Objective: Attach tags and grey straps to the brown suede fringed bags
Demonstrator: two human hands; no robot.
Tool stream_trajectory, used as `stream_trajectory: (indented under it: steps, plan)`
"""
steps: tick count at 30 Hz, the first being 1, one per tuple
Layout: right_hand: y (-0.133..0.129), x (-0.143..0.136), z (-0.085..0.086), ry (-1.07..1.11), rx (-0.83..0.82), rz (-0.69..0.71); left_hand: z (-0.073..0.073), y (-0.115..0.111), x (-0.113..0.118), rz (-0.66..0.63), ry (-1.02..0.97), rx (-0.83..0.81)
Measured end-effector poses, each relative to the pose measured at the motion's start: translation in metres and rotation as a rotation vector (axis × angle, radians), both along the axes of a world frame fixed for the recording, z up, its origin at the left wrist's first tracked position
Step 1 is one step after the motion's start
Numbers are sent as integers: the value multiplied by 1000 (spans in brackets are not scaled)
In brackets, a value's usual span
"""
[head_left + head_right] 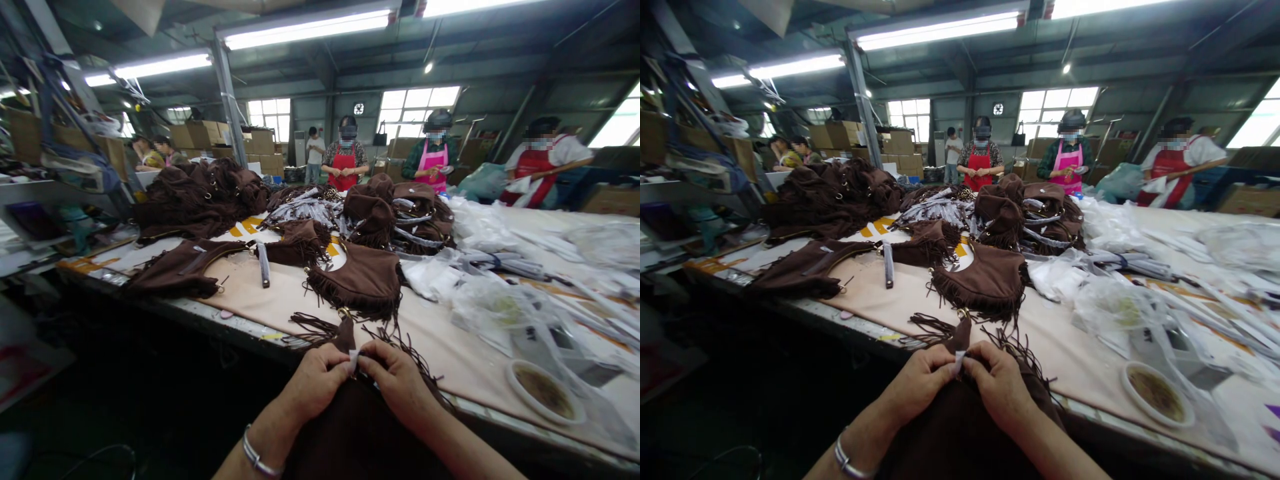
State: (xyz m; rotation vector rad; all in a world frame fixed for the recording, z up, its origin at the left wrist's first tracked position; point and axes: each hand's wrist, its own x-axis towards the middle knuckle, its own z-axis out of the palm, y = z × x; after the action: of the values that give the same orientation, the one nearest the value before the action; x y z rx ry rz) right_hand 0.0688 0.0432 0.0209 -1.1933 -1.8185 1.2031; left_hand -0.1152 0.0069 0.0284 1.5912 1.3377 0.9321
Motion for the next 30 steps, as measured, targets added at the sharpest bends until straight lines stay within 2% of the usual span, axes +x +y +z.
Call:
stream_trajectory:
  steps: [9,15,19,26,30]
  plan:
    - [3,0,-2,105,-126,20,-3,-11,10,-1,41,94]
    - [12,6,1,218,-371,198,-3,-11,13,16,-4,44]
    - [17,4,7,186,-353,180,-2,-9,12,28,-20,32]
    - [18,-6,9,379,-404,177,-5,-6,8,16,-47,-19]
    - [20,-7,7,415,-422,199,-8,-6,7,0,-45,-50]
